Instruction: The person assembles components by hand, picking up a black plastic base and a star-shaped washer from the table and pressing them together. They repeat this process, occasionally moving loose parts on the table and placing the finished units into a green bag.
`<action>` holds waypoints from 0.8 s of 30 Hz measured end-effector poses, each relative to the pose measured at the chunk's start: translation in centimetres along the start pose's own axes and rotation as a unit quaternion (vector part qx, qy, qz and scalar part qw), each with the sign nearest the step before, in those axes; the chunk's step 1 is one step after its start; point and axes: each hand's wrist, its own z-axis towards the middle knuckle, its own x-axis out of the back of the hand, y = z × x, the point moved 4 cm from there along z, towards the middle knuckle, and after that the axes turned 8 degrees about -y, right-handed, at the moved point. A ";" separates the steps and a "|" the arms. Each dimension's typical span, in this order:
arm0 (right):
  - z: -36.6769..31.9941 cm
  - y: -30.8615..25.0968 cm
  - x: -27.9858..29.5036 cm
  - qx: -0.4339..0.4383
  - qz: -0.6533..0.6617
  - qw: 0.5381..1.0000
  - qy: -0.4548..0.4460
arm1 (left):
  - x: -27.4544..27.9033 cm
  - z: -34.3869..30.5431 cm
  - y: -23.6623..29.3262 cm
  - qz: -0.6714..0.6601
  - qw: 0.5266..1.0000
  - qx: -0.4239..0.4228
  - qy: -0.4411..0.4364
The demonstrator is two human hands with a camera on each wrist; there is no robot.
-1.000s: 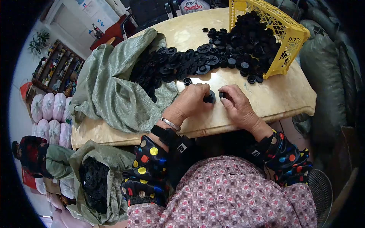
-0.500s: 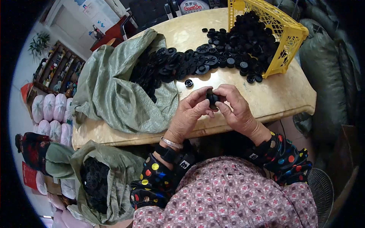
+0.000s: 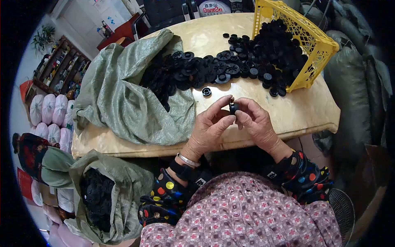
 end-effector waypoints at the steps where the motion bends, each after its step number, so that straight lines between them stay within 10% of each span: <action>1: -0.1 0.5 0.0 -0.038 0.011 0.999 0.002 | 0.0 0.0 0.0 -0.001 1.000 0.000 0.000; 5: 0.3 0.0 -0.3 -0.004 -0.033 0.999 0.009 | 0.0 -0.2 -0.1 0.052 0.998 -0.013 0.012; 8: 0.3 -1.7 -0.4 0.195 -0.302 0.933 -0.018 | 0.4 -0.2 -0.7 -0.027 1.000 0.007 0.004; 12: 0.2 -2.7 -0.7 0.191 -0.340 0.920 -0.034 | 0.0 -0.4 -0.2 -0.086 0.996 0.029 -0.007; 21: -0.5 0.7 -0.4 -0.163 -0.090 0.982 -0.019 | -0.5 -1.4 0.7 0.290 0.949 -0.121 -0.012; 24: 0.0 0.5 -0.1 -0.090 -0.226 0.970 -0.027 | 0.3 -1.5 -1.1 0.074 0.997 -0.019 0.003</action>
